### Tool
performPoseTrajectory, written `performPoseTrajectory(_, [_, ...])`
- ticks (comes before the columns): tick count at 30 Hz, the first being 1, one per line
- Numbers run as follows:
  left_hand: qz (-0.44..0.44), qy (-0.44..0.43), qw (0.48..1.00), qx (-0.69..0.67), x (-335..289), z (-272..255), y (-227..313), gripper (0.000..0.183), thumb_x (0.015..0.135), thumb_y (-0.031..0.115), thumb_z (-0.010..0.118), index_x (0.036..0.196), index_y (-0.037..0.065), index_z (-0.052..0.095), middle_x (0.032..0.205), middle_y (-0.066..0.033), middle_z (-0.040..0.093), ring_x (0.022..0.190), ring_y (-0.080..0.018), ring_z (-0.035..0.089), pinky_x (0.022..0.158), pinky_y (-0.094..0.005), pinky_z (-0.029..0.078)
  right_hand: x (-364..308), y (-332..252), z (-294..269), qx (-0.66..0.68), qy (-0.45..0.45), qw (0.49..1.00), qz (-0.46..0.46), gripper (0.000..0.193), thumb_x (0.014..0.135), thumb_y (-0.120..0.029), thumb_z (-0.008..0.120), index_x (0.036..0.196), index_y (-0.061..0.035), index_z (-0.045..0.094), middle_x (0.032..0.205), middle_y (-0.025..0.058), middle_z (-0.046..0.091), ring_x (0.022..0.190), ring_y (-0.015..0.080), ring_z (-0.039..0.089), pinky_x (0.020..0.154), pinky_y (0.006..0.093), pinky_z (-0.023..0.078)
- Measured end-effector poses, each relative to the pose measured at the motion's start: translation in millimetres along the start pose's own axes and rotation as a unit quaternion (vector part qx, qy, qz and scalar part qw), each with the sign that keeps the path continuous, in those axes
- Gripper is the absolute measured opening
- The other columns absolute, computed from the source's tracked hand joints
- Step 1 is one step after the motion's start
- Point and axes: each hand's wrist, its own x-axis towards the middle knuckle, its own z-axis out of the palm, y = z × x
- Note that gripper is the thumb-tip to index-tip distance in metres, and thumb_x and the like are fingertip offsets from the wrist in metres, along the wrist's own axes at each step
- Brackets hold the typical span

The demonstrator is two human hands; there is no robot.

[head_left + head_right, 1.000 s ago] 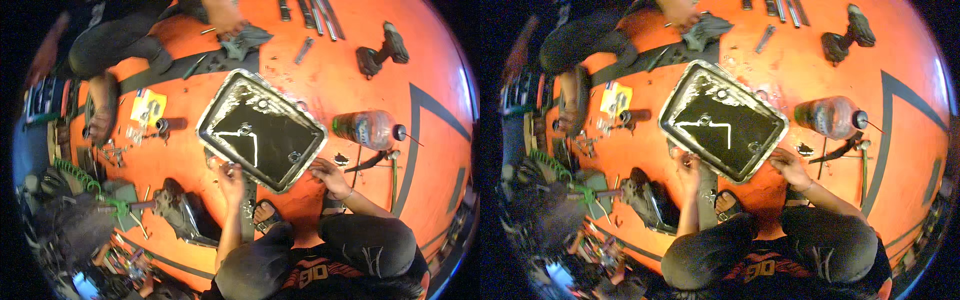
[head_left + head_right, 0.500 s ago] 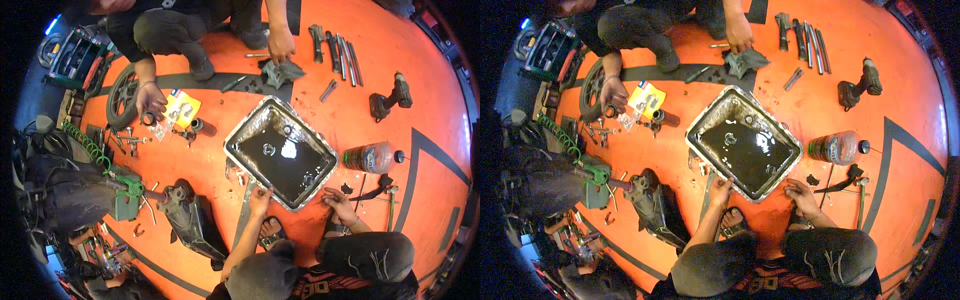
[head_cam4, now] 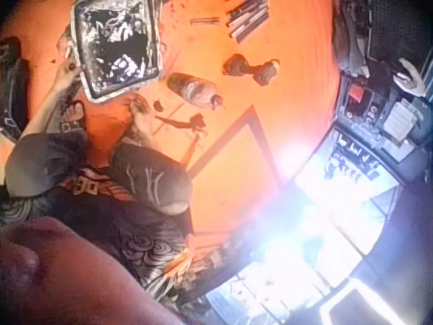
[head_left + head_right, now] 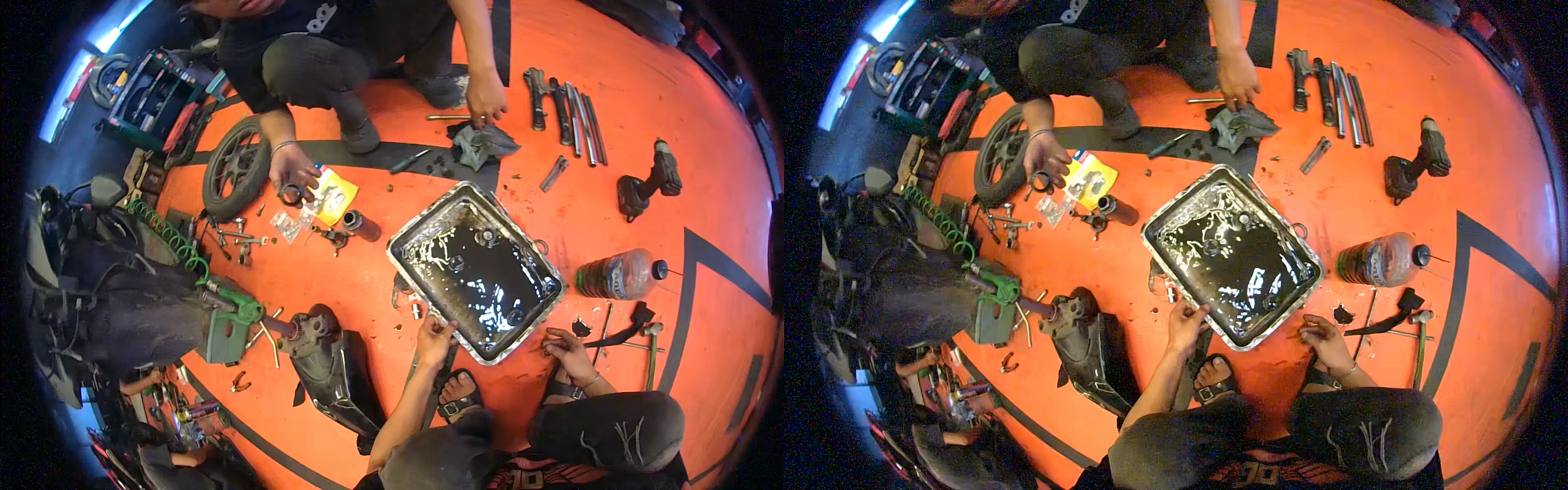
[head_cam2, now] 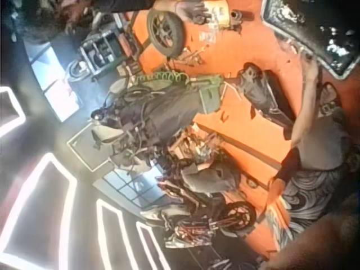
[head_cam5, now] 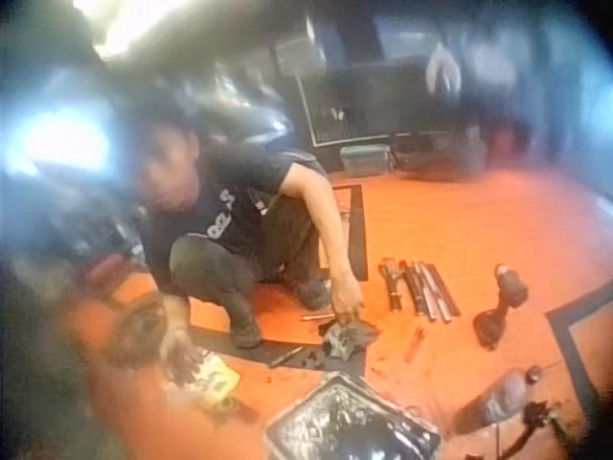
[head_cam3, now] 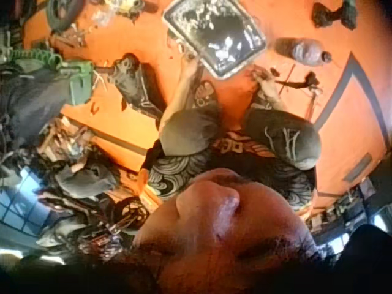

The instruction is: The person cleans oily components in a tray, wipes internal parts with a cloth, and replaces a rubber seal on a front fork assembly. They then insert the fork tube into the housing and secure it using a hammer.

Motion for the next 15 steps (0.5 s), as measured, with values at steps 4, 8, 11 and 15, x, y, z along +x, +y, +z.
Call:
performPoseTrajectory(4, [-0.004,-0.001,1.0,-0.005,-3.4,-1.2,13.4,0.03,0.09,0.005,0.071,0.077,0.012,0.045,0.073,0.0042,0.053,0.066,-0.0067,0.054,0.052,-0.0235,0.047,-3.1,-1.2,-0.8,-0.01,-0.003,1.0,0.004,0.042,0.091,-0.001,0.065,0.132,-0.0013,0.056,0.11,0.009,0.066,0.099,0.0156,0.063,0.089,0.0298,0.051])
performPoseTrajectory(8, [0.003,-0.002,1.0,-0.021,-11.3,10.5,38.5,0.026,0.092,0.005,0.07,0.08,0.012,0.047,0.074,0.0035,0.056,0.065,-0.0055,0.053,0.053,-0.0223,0.045,-6.6,-8.2,-0.3,-0.024,0.003,1.0,0.013,0.042,0.091,-0.001,0.064,0.132,-0.0012,0.056,0.11,0.0099,0.067,0.098,0.0169,0.063,0.09,0.0301,0.051])
performPoseTrajectory(11, [0.01,-0.007,0.999,-0.051,-12.3,18.3,51.1,0.022,0.093,0.006,0.068,0.083,0.012,0.05,0.074,0.0038,0.056,0.063,-0.0049,0.052,0.051,-0.023,0.044,-8.1,-10.2,-0.8,-0.014,0.0,1.0,0.015,0.042,0.091,-0.001,0.064,0.132,-0.0011,0.056,0.11,0.0103,0.066,0.098,0.0168,0.063,0.091,0.03,0.051])
performPoseTrajectory(15, [0.046,-0.01,0.999,-0.023,4.9,10.4,42.9,0.022,0.092,0.008,0.069,0.084,0.012,0.05,0.077,0.0022,0.059,0.066,-0.007,0.056,0.054,-0.024,0.048,-11.6,-16.8,4.6,-0.026,-0.002,0.999,0.03,0.041,0.091,-0.001,0.065,0.132,-0.0003,0.056,0.108,0.0102,0.067,0.098,0.0162,0.063,0.09,0.0294,0.051])
